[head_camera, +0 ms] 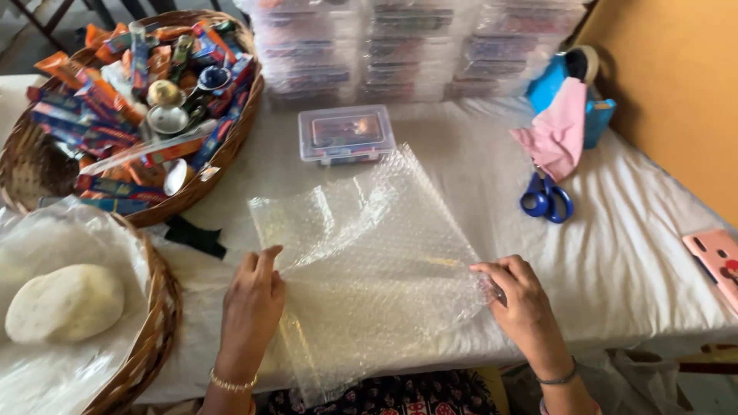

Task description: Packing small items into plastic containers and wrapping them with bubble wrap.

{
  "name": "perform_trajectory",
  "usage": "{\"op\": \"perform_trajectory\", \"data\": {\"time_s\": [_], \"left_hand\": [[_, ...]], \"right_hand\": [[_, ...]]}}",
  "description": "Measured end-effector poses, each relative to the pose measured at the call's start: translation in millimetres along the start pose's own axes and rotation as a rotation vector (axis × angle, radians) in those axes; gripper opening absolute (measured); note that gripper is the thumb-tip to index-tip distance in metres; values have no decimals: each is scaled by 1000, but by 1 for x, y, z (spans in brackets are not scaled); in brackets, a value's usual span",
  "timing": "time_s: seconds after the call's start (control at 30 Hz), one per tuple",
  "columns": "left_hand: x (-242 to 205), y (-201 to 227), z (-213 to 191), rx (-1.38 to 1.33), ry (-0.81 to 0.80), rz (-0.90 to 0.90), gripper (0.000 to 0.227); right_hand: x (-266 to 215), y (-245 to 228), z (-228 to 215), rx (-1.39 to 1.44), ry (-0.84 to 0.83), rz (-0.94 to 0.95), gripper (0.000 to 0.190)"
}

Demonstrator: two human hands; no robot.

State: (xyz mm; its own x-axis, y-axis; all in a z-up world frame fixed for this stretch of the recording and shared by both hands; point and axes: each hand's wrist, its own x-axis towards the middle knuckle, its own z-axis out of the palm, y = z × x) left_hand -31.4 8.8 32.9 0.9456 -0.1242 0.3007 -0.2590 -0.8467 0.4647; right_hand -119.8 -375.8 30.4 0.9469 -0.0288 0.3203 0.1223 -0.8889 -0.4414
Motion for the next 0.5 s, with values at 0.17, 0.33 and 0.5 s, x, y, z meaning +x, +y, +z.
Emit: {"op": "perform_trajectory", "data": {"time_s": [0.17, 0.33, 0.5], "left_hand": [[-3, 3, -4, 44, -57, -92, 43], [-8, -6, 7, 59, 13, -85, 46], [-12, -2, 4, 60, 110, -47, 40]], "right_hand": [[17, 13, -24, 127, -150, -229, 51], [74, 40, 1, 255, -265, -228, 44], [154, 39, 39, 200, -252, -108, 34]]}}
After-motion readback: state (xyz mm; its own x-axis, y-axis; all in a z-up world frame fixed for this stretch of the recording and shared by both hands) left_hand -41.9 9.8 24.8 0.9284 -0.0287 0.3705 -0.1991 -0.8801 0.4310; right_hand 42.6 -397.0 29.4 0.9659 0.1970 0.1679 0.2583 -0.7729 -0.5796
